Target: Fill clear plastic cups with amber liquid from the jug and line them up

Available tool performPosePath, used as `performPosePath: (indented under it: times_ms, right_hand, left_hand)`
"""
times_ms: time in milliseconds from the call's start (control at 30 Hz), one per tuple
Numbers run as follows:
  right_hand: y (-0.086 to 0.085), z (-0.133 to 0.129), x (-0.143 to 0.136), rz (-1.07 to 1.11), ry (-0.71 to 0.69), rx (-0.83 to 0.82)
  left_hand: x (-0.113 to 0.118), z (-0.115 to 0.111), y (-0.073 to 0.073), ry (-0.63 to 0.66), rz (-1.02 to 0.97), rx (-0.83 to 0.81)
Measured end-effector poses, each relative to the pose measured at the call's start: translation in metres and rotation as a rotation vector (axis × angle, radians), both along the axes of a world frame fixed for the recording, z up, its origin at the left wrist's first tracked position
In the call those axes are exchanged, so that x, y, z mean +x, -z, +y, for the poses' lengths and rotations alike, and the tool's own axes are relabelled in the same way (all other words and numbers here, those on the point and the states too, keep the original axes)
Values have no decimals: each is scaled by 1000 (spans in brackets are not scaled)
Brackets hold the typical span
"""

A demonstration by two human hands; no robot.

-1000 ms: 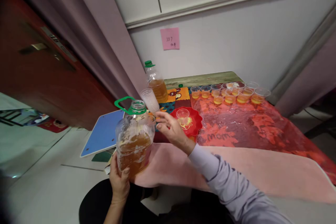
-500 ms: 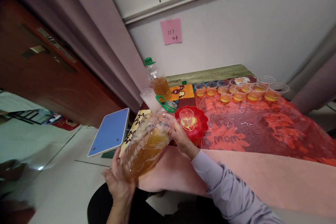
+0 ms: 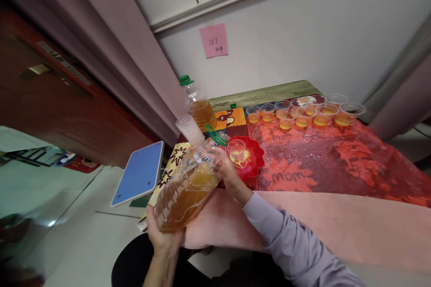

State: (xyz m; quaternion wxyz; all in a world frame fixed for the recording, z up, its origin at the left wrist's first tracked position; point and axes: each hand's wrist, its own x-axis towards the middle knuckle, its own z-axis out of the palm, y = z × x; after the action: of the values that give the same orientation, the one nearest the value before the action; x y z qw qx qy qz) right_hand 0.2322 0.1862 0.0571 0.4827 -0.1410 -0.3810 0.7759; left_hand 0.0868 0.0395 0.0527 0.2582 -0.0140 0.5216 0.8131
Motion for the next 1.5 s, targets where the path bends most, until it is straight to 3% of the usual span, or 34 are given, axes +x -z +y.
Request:
performPosePath:
  times_ms: [133, 433, 833, 1267, 1500]
  right_hand:
    - [0, -5, -6, 50, 46, -22]
    - [-1, -16, -17, 145, -60, -202]
    - [-2, -17, -16, 193, -98, -300]
    - [-9, -16, -15, 226, -128, -251]
    - [-4, -15, -15, 226, -115, -241]
  left_hand:
    - [-5, -2, -19, -52, -48, -100]
    - [-11, -11, -54, -39, 44, -186]
    - [-11, -7, -66, -20, 45, -207]
    - [-8, 0, -84, 3, 53, -253]
    - [-8, 1, -87, 38, 54, -269]
